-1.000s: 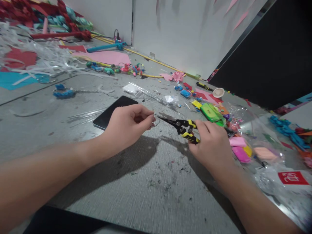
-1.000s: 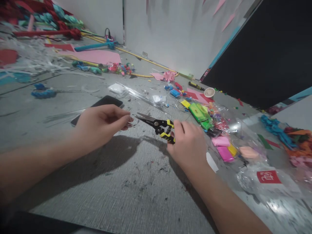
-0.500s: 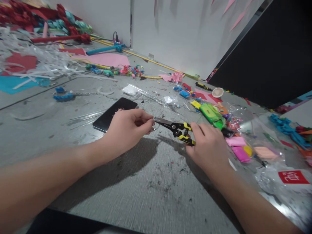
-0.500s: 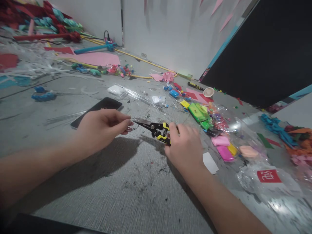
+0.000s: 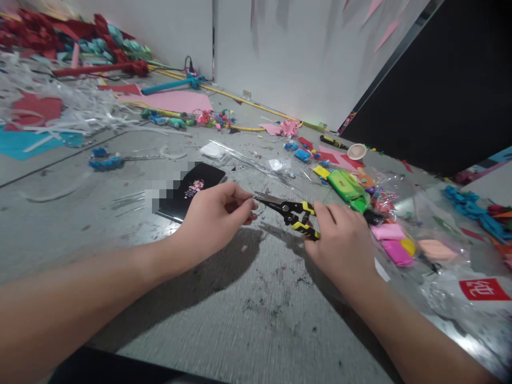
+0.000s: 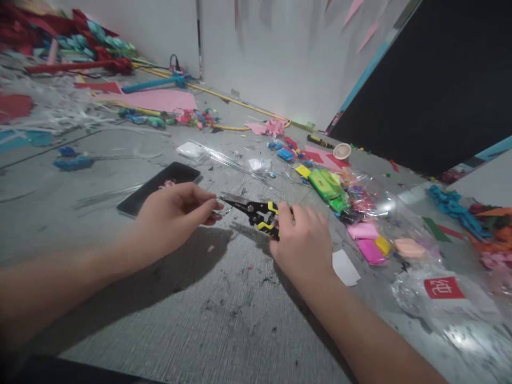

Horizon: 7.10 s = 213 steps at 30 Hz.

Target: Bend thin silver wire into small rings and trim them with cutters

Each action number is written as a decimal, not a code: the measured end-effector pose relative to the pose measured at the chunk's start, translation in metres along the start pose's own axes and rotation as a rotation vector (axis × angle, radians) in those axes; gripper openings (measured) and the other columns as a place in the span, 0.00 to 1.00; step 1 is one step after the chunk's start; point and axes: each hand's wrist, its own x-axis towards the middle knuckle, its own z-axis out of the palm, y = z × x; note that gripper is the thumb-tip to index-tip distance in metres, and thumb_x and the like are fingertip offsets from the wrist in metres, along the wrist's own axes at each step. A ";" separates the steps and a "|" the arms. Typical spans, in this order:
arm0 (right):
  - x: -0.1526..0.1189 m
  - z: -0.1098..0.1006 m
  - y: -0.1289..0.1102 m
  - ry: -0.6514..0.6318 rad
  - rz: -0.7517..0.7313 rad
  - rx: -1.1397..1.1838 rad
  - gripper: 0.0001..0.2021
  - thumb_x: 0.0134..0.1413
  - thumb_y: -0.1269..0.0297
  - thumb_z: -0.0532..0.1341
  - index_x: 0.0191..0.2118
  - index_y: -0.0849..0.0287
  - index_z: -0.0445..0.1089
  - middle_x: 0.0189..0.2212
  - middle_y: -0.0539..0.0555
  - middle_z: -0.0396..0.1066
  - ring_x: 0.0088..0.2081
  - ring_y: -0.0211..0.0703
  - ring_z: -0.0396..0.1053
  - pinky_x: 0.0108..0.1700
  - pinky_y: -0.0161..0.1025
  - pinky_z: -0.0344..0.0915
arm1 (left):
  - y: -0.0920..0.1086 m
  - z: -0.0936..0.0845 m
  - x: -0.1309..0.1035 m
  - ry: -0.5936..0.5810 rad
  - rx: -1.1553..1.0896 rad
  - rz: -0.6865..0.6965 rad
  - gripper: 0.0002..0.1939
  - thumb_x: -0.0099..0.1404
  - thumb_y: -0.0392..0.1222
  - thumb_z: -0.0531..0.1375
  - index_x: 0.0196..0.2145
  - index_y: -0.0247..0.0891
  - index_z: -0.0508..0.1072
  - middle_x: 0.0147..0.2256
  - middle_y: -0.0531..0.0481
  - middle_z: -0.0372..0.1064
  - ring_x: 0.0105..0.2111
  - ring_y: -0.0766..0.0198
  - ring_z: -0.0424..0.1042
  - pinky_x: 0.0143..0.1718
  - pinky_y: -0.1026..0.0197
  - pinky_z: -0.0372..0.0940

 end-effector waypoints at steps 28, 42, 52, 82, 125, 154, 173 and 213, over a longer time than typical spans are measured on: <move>0.005 0.011 0.019 -0.245 0.152 0.331 0.20 0.47 0.65 0.65 0.48 0.61 0.77 0.36 0.59 0.77 0.36 0.55 0.74 0.36 0.45 0.66 | -0.008 -0.011 0.020 0.022 0.107 0.065 0.05 0.70 0.42 0.57 0.35 0.40 0.70 0.31 0.50 0.78 0.25 0.67 0.71 0.26 0.64 0.65; 0.005 0.013 0.016 -0.255 0.105 0.506 0.08 0.47 0.65 0.64 0.36 0.57 0.77 0.32 0.55 0.78 0.33 0.50 0.74 0.33 0.41 0.64 | -0.012 -0.011 0.020 0.047 0.061 0.089 0.03 0.69 0.43 0.57 0.37 0.43 0.69 0.31 0.50 0.77 0.27 0.64 0.72 0.28 0.61 0.66; 0.005 0.012 0.015 -0.296 0.098 0.523 0.07 0.45 0.67 0.65 0.33 0.56 0.77 0.30 0.53 0.78 0.32 0.49 0.74 0.32 0.40 0.63 | -0.008 -0.010 0.020 0.063 0.034 0.095 0.03 0.68 0.41 0.58 0.36 0.42 0.69 0.29 0.51 0.75 0.27 0.65 0.71 0.27 0.61 0.65; 0.003 -0.005 0.003 -0.589 0.237 0.872 0.13 0.58 0.54 0.61 0.33 0.59 0.76 0.23 0.49 0.68 0.26 0.40 0.61 0.27 0.36 0.55 | 0.001 -0.010 0.011 0.182 -0.236 0.119 0.01 0.70 0.36 0.59 0.38 0.39 0.70 0.29 0.52 0.76 0.25 0.70 0.72 0.25 0.66 0.67; -0.003 0.049 -0.005 -0.247 0.304 0.430 0.37 0.53 0.39 0.66 0.55 0.69 0.71 0.49 0.72 0.72 0.53 0.73 0.68 0.54 0.67 0.65 | -0.008 -0.005 0.012 -0.014 -0.222 0.032 0.02 0.70 0.36 0.60 0.38 0.37 0.73 0.32 0.49 0.78 0.27 0.69 0.75 0.29 0.67 0.73; -0.004 0.026 -0.028 -0.100 0.093 1.104 0.06 0.66 0.66 0.59 0.40 0.57 0.75 0.30 0.50 0.77 0.31 0.40 0.72 0.36 0.37 0.65 | -0.012 0.003 0.004 -0.398 -0.030 0.010 0.14 0.59 0.41 0.70 0.43 0.40 0.77 0.36 0.45 0.82 0.38 0.56 0.82 0.38 0.57 0.76; -0.012 0.024 -0.034 0.002 -0.205 0.981 0.07 0.69 0.69 0.57 0.44 0.59 0.72 0.39 0.55 0.79 0.40 0.44 0.76 0.43 0.40 0.70 | -0.009 0.004 -0.002 -0.562 0.057 0.055 0.05 0.61 0.41 0.66 0.36 0.42 0.81 0.33 0.49 0.82 0.33 0.58 0.81 0.35 0.58 0.75; -0.007 0.022 -0.031 0.170 0.001 1.011 0.04 0.57 0.72 0.63 0.34 0.57 0.71 0.23 0.45 0.71 0.23 0.34 0.67 0.28 0.33 0.64 | 0.002 -0.002 0.005 -0.416 0.058 -0.052 0.09 0.61 0.42 0.67 0.39 0.37 0.83 0.34 0.48 0.82 0.33 0.62 0.78 0.35 0.62 0.70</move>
